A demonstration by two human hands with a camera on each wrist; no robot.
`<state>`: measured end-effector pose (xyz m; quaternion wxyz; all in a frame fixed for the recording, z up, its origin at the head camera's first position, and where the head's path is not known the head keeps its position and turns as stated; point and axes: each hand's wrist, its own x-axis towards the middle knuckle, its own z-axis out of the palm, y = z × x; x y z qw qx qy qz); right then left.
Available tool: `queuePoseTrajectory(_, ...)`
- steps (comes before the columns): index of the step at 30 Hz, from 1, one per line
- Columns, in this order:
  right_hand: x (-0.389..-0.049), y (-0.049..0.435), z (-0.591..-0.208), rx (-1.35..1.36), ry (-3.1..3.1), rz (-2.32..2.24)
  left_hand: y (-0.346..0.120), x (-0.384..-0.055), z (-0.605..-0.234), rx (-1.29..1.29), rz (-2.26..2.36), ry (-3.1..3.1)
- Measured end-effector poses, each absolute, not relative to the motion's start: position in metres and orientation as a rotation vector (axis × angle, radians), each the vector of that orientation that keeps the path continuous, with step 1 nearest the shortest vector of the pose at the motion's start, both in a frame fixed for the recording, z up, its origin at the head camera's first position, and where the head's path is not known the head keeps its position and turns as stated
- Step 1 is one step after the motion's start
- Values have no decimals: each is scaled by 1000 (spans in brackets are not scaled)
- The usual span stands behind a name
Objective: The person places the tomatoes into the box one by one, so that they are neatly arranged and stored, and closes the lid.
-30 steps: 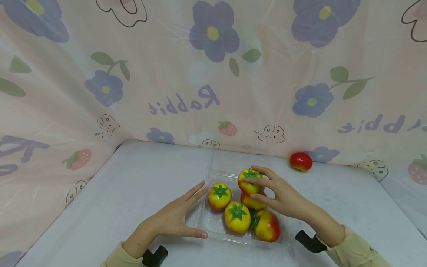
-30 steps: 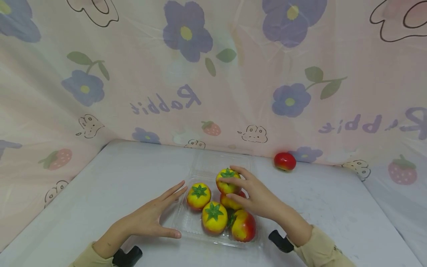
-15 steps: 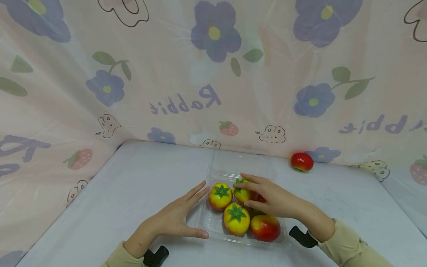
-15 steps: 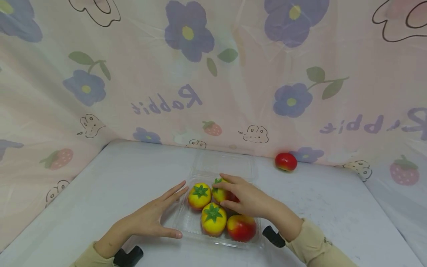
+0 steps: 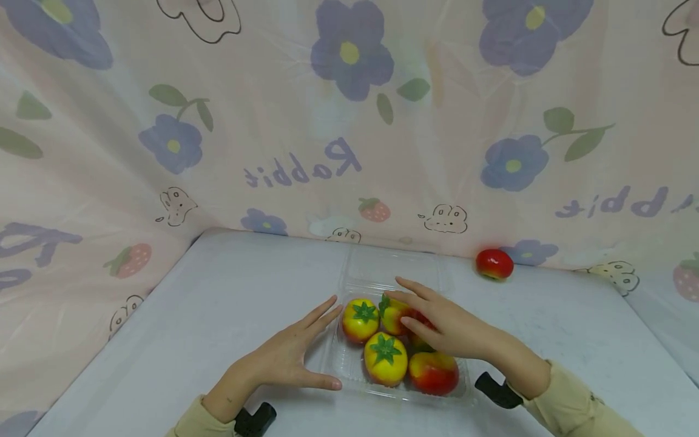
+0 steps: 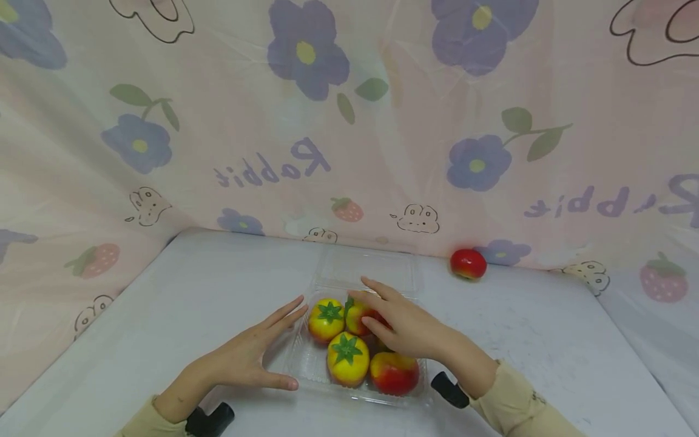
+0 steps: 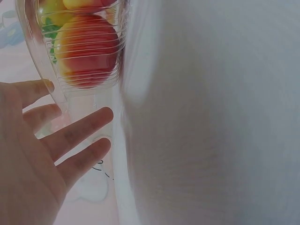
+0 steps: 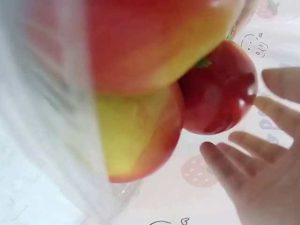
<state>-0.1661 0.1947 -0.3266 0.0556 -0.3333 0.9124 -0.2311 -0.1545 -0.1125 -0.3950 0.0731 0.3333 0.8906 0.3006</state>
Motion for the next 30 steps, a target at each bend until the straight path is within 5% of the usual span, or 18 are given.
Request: queuePoseTrajectory(30, -162, 218, -345, -1044, 2760, -859, -112, -155, -396, 993, 923, 2673)
